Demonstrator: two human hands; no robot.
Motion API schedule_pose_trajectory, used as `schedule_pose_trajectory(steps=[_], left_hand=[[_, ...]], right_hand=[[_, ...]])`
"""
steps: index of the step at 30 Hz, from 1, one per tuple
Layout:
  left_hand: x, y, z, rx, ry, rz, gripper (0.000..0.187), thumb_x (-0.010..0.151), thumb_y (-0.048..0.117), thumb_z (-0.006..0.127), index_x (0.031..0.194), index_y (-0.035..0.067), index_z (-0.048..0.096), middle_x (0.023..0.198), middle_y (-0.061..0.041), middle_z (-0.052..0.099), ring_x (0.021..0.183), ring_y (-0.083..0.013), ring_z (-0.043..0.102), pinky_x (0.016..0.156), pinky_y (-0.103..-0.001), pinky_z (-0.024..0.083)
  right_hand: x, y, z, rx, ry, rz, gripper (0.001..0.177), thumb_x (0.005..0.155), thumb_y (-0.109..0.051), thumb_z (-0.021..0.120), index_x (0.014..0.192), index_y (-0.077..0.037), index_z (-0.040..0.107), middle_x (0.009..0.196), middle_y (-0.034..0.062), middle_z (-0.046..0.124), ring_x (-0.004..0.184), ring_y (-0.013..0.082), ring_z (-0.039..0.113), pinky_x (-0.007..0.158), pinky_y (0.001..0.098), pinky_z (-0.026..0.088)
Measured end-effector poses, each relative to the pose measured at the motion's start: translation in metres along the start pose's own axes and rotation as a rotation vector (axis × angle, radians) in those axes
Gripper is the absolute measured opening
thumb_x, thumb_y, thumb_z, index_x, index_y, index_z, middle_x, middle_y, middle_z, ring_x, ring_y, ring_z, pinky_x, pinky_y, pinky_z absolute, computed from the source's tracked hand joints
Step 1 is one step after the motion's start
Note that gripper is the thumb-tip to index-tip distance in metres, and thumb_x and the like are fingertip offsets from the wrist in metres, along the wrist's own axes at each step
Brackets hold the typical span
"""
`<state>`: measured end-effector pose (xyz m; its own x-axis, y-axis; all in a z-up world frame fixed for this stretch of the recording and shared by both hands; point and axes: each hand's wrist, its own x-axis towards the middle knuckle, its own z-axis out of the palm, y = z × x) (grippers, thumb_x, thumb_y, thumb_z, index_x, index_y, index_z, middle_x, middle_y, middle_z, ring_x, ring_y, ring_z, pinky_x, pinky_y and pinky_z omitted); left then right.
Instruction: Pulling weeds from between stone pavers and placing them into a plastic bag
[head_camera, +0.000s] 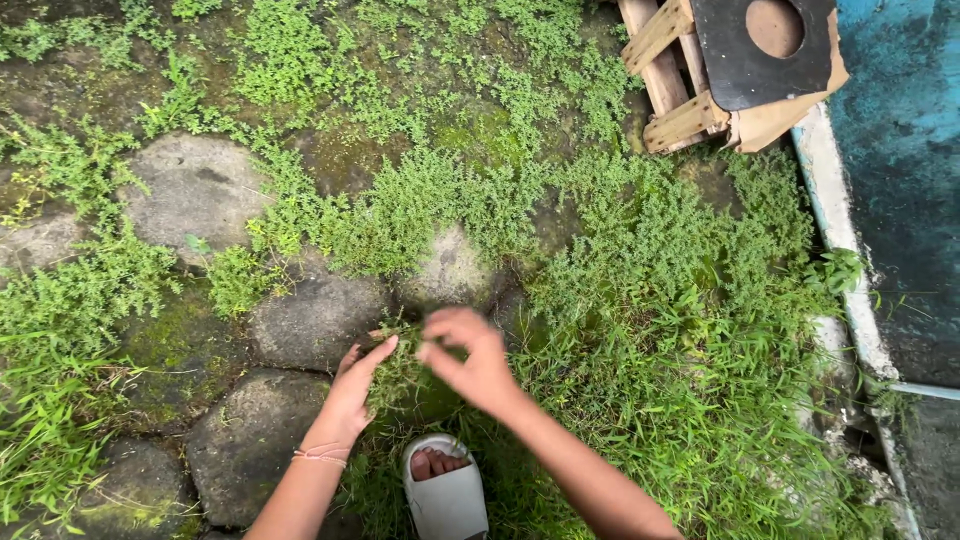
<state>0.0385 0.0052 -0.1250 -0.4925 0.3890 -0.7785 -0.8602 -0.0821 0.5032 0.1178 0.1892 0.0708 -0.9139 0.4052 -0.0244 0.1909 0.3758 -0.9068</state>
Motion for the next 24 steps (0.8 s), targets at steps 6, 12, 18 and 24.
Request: schedule_pose_trajectory(steps=[6,12,18,24], left_hand=[[-0.023,0.021,0.009,0.078,0.036,0.026,0.049,0.085,0.019,0.082,0.125,0.003,0.060,0.115,-0.021,0.061,0.108,-0.0329,0.060,0.084,-0.053,0.053],[-0.037,0.034,0.017,0.134,0.042,-0.021,0.049,0.089,0.021,0.078,0.128,0.002,0.057,0.125,-0.027,0.058,0.122,-0.0409,0.052,0.101,-0.062,0.042],[-0.035,0.034,0.018,0.113,0.048,-0.032,0.048,0.088,0.019,0.078,0.127,0.001,0.056,0.125,-0.026,0.057,0.123,-0.0399,0.052,0.100,-0.059,0.042],[-0.039,0.036,0.013,0.021,0.085,0.007,0.048,0.085,0.016,0.081,0.123,0.001,0.056,0.115,-0.018,0.058,0.112,-0.0314,0.058,0.090,-0.051,0.050]], right_hand=[[0.034,0.082,-0.075,-0.825,0.122,0.104,0.032,0.102,-0.027,0.057,0.131,-0.015,0.064,0.139,0.0135,0.059,0.135,0.0350,0.048,0.106,0.0596,0.045],[0.004,0.174,-0.098,-0.949,0.178,0.139,0.021,0.099,-0.022,0.061,0.114,-0.026,0.075,0.128,-0.0014,0.068,0.125,0.0223,0.057,0.102,0.0485,0.050],[-0.002,0.211,-0.105,-0.826,0.273,0.106,0.019,0.096,-0.014,0.063,0.098,-0.025,0.079,0.101,-0.0065,0.076,0.100,0.0117,0.066,0.096,0.0271,0.053],[-0.002,0.219,-0.114,-0.553,0.409,0.177,0.017,0.088,-0.008,0.071,0.094,-0.021,0.080,0.096,0.0005,0.078,0.099,0.0216,0.070,0.094,0.0368,0.054]])
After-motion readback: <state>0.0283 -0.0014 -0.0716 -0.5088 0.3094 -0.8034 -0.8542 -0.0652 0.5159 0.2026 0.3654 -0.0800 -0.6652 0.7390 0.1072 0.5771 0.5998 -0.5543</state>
